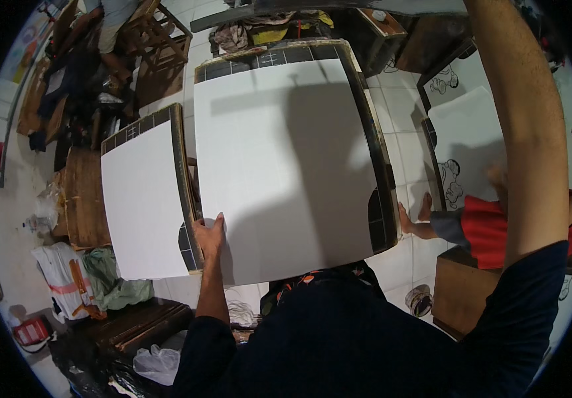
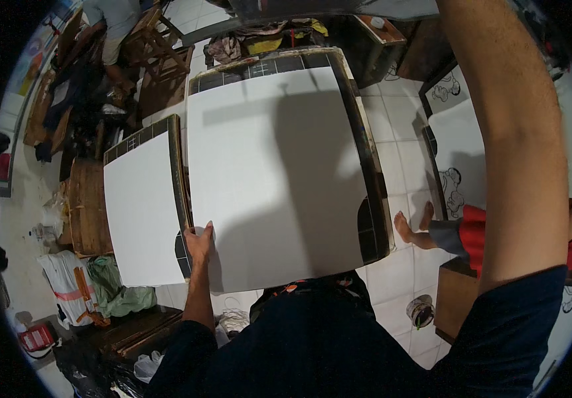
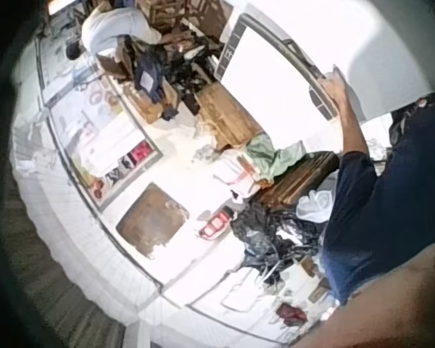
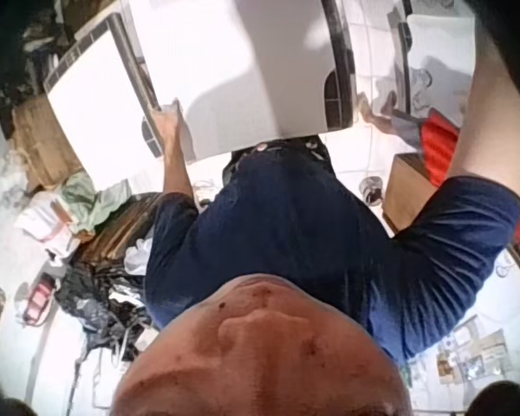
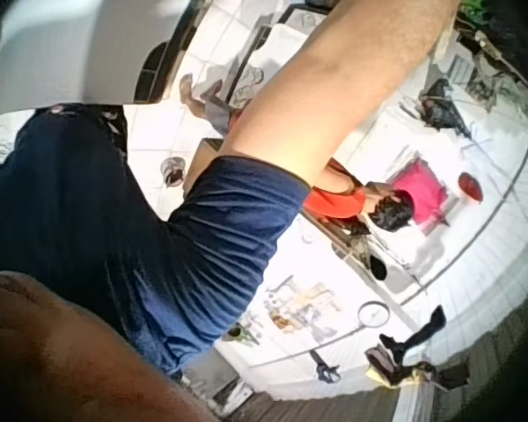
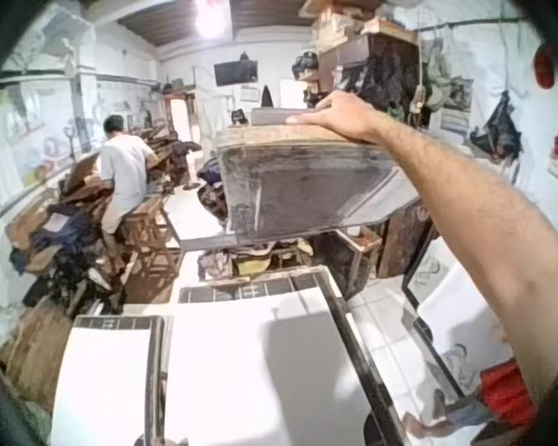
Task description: The person performs screen printing by placing a white sheet on a table, aligning a screen frame, and using a squeegee to pull ink across the screen. The person repeatedly lifts the screen to reveal the printed design and places new sheets for subsequent prints.
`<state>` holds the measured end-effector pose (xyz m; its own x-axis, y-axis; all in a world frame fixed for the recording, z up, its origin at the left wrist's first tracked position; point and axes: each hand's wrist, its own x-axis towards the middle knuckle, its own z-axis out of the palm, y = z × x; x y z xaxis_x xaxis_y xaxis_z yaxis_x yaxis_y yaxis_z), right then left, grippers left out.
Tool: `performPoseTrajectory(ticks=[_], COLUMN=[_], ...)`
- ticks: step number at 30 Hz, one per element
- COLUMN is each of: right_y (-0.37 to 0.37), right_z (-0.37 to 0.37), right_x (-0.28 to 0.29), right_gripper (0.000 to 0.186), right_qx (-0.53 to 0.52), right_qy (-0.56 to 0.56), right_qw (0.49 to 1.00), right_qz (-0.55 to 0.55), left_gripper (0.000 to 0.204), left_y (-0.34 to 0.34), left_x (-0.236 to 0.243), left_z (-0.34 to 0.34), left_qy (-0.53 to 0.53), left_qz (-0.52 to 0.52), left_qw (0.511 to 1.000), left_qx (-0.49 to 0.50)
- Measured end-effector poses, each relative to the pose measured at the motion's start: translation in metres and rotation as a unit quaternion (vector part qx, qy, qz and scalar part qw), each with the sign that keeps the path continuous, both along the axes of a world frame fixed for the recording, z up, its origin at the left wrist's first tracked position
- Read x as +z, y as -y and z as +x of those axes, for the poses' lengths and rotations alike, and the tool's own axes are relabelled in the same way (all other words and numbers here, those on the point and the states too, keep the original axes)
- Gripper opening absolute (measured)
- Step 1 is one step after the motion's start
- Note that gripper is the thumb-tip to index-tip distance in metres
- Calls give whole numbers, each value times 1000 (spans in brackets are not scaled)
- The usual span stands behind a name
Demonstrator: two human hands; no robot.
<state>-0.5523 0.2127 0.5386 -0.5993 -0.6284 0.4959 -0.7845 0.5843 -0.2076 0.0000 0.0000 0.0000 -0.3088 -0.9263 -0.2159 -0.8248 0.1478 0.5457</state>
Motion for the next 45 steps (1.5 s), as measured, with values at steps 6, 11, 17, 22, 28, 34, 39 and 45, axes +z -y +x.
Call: performPoseTrajectory(ticks=[6,11,17,22,28,34,39,45], right_y=[-9,-34,-90,-136,-139,-117,-47,42], right_z=[13,63,133,211,222,163,65,-24], right_x=[-15,-64,-204,-359,-456,-458,-468,-493], right_gripper=[80,79,68,51,35,33,29,29], right_qx=[-29,-100,-29,5,17,70,20,6], right_qy=[-28,3,-246,-53,112,183,73,-3], right_qw=[999,995,964,998,991,966,993,999], right_qz=[-11,0,-101,-40,72,166,93,53], left_gripper=[91,89,81,84,84,117,125,128], left_y=[13,-17,-136,-190,-197,-187,-181,-185], left_x=[3,58,220,183,49,6,-9,-10], left_z=[-7,-66,-206,-204,-158,-138,-143,-142], left_qy=[5,-37,-630,-509,-386,-93,-68,-63], left_qz=[136,-74,411,617,538,-159,-165,-175], left_qw=[990,996,631,567,716,930,918,916], left_qx=[19,-20,-190,197,224,-318,-355,-356])
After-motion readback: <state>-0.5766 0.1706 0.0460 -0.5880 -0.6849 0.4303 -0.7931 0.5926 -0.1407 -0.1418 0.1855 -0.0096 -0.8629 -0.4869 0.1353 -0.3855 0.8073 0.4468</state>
